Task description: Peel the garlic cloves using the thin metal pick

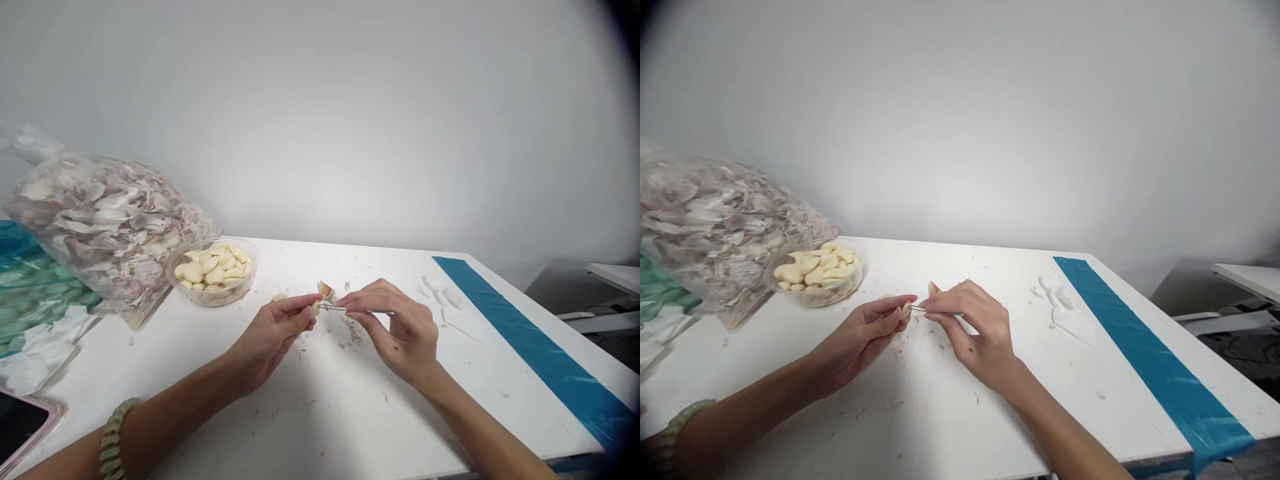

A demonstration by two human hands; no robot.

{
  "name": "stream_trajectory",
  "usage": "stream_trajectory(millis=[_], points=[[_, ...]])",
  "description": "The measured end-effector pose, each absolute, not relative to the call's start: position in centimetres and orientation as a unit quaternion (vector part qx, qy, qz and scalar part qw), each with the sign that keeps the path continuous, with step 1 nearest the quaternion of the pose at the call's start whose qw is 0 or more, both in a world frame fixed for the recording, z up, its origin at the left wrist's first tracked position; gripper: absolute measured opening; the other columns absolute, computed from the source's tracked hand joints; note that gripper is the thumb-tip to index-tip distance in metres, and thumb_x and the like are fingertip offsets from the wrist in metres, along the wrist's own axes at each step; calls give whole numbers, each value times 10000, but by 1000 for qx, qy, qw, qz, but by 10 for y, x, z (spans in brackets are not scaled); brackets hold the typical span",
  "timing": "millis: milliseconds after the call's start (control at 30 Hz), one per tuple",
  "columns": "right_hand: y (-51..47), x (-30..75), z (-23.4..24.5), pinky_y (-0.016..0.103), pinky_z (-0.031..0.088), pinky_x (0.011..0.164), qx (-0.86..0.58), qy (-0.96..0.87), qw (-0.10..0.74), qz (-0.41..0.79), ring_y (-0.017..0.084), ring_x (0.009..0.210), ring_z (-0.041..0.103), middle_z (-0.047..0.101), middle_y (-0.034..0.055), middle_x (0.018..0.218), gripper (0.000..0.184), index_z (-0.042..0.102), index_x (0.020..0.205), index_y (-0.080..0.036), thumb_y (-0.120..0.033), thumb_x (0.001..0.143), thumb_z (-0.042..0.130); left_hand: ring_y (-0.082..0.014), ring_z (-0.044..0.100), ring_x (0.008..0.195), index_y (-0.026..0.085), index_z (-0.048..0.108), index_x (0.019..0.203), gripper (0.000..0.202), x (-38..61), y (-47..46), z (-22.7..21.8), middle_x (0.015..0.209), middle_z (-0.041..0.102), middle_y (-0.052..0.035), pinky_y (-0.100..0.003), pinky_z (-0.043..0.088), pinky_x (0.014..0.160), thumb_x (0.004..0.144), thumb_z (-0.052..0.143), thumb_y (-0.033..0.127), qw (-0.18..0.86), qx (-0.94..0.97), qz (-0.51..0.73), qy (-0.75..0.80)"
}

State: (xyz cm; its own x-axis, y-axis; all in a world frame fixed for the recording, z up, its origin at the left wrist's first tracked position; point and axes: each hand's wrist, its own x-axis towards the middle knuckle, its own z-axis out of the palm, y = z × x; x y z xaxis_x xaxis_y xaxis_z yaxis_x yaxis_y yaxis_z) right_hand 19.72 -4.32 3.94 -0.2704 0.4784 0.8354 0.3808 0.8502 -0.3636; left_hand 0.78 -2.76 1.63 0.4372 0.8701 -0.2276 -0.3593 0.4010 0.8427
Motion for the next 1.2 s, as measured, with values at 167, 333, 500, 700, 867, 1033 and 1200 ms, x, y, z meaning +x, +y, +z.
stream_trajectory(millis=[167, 333, 500, 700, 867, 1033, 1200], points=[[-44, 198, 40, 320, 488, 589, -282, -792, 539, 44, 154, 704, 616, 723, 32, 834, 286, 648, 902, -198, 45, 763, 590, -109, 459, 837, 227, 722, 967, 264, 9, -27, 17, 853, 550, -1, -300, 314, 941, 717, 718, 310, 759, 376, 401, 349], [-46, 198, 39, 297, 465, 544, -290, -788, 542, 33, 136, 647, 574, 731, 16, 832, 294, 650, 897, -212, 42, 763, 588, -110, 480, 863, 221, 709, 974, 277, 8, -28, 16, 890, 578, -11, -291, 322, 941, 713, 723, 315, 761, 370, 398, 354], [-47, 198, 40, 286, 452, 531, -293, -791, 536, 29, 123, 614, 542, 734, 16, 828, 275, 651, 874, -207, 37, 767, 584, -102, 490, 861, 234, 702, 979, 273, 8, -27, 14, 917, 597, -9, -289, 321, 947, 719, 719, 318, 762, 368, 401, 352], [-48, 198, 39, 290, 444, 523, -296, -798, 524, 32, 113, 569, 518, 736, 4, 824, 264, 646, 867, -221, 18, 776, 583, -92, 496, 822, 230, 708, 967, 255, 8, -25, 15, 855, 598, 0, -282, 334, 932, 725, 716, 311, 763, 359, 414, 343], [-46, 197, 38, 305, 451, 529, -303, -781, 545, 32, 135, 615, 580, 727, 13, 829, 277, 642, 899, -228, 13, 773, 588, -93, 490, 823, 220, 715, 961, 256, 9, -26, 16, 850, 600, -3, -279, 335, 934, 722, 719, 312, 765, 358, 415, 339], [-44, 197, 39, 323, 479, 561, -294, -773, 561, 35, 161, 687, 630, 721, 20, 837, 314, 641, 940, -229, 26, 762, 603, -107, 484, 874, 225, 714, 985, 270, 8, -27, 15, 887, 606, -12, -289, 316, 961, 734, 705, 324, 765, 370, 408, 334], [-44, 195, 39, 322, 480, 563, -292, -778, 554, 44, 165, 697, 641, 721, 21, 835, 297, 646, 926, -219, 25, 761, 605, -107, 472, 845, 225, 724, 972, 267, 9, -27, 16, 891, 600, -17, -298, 316, 953, 724, 713, 324, 765, 370, 409, 334]])
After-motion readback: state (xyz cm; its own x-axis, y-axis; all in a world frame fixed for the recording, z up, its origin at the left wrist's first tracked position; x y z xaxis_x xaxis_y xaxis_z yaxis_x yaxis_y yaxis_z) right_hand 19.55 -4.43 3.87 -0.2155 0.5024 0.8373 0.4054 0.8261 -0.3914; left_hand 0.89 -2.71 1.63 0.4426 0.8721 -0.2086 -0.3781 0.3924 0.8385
